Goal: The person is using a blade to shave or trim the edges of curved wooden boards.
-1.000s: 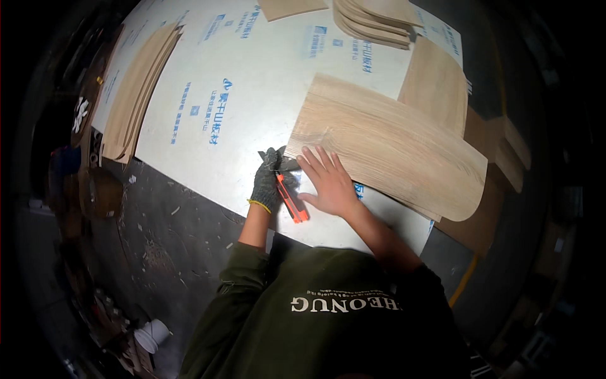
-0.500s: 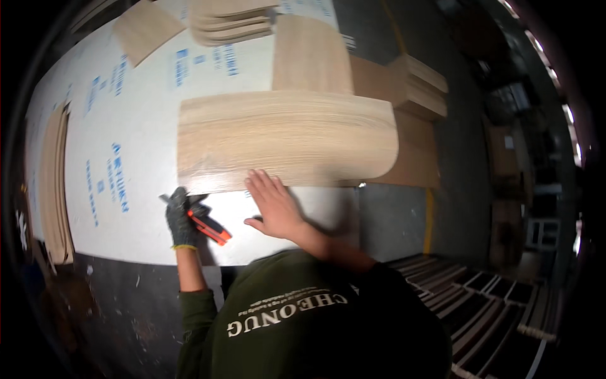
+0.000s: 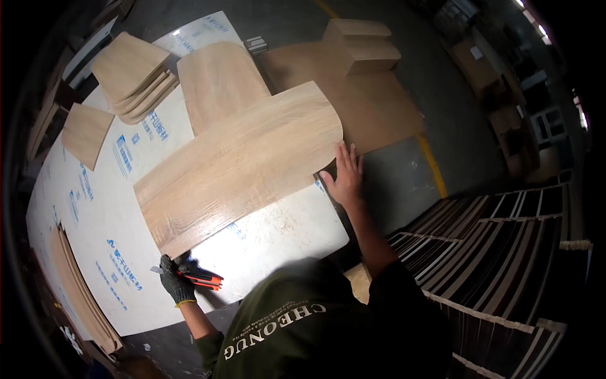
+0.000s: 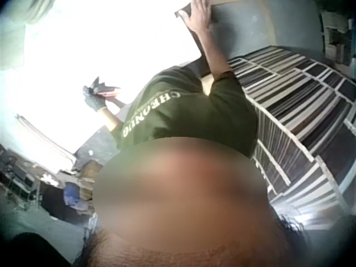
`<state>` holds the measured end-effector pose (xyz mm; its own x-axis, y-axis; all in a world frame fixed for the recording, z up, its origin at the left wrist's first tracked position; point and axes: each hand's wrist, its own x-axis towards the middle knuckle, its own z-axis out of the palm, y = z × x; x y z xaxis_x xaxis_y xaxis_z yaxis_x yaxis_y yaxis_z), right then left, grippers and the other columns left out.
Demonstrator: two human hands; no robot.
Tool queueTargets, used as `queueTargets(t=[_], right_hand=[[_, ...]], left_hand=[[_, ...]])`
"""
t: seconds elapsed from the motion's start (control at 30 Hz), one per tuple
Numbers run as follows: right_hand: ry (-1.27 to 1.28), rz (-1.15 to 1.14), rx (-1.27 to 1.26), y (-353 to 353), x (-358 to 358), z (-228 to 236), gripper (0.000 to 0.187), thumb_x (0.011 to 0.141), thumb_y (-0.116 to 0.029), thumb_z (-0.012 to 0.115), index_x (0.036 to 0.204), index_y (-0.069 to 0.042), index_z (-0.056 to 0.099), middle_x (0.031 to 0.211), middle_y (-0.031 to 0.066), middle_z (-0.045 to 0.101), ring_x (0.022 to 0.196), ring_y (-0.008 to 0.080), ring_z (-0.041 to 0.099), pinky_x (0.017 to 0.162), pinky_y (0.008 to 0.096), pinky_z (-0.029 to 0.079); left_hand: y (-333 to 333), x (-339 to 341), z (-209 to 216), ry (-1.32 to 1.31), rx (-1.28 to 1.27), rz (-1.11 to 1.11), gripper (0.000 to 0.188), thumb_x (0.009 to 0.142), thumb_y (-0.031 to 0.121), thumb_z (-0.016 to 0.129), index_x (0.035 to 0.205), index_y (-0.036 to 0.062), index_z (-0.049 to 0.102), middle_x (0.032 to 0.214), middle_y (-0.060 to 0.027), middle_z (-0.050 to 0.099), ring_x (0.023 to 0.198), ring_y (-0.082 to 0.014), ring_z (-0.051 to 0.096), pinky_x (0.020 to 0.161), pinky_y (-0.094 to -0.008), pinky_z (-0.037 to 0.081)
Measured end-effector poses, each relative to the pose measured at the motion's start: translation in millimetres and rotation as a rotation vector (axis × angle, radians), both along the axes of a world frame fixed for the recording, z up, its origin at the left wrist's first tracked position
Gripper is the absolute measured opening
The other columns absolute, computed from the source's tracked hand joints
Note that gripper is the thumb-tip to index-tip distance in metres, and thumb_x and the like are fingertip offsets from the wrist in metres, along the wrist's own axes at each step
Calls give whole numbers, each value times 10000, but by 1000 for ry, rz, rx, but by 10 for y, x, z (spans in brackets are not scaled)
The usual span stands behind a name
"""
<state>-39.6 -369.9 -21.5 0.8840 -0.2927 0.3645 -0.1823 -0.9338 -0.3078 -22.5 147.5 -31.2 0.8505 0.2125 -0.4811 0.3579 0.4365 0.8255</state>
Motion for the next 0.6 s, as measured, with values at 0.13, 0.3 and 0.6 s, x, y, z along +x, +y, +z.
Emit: queueTargets(t=[0.13,0.3,0.6], right_hand=[[-125,-18,84,-280,215,-72,733,842,-332,664,1446,-44,363,1506,152,359,1391,407,307,1104,593,247],[-50,-23,263,-612,742,-49,636,878,-321,604,1427,-71,403,1433,158,459,1333,345,416,1088,516,319],[167,22,791,-1266,1947,-346,502,850,-389,650,1231,-63,629,1224,182,630,1134,333,604,977,377,455]], left_hand=[[-24,17,9,-13,-17,-1,384,923,365,596,1109,29,606,849,-128,692,551,-218,603,594,-428,568],[-22,25,-6,-10,-61,-21,368,933,367,575,1064,26,620,789,-121,684,476,-161,515,576,-407,552],[-54,48,40,18,-36,-38,396,933,401,558,1079,36,610,804,-144,686,463,-161,498,582,-416,551]])
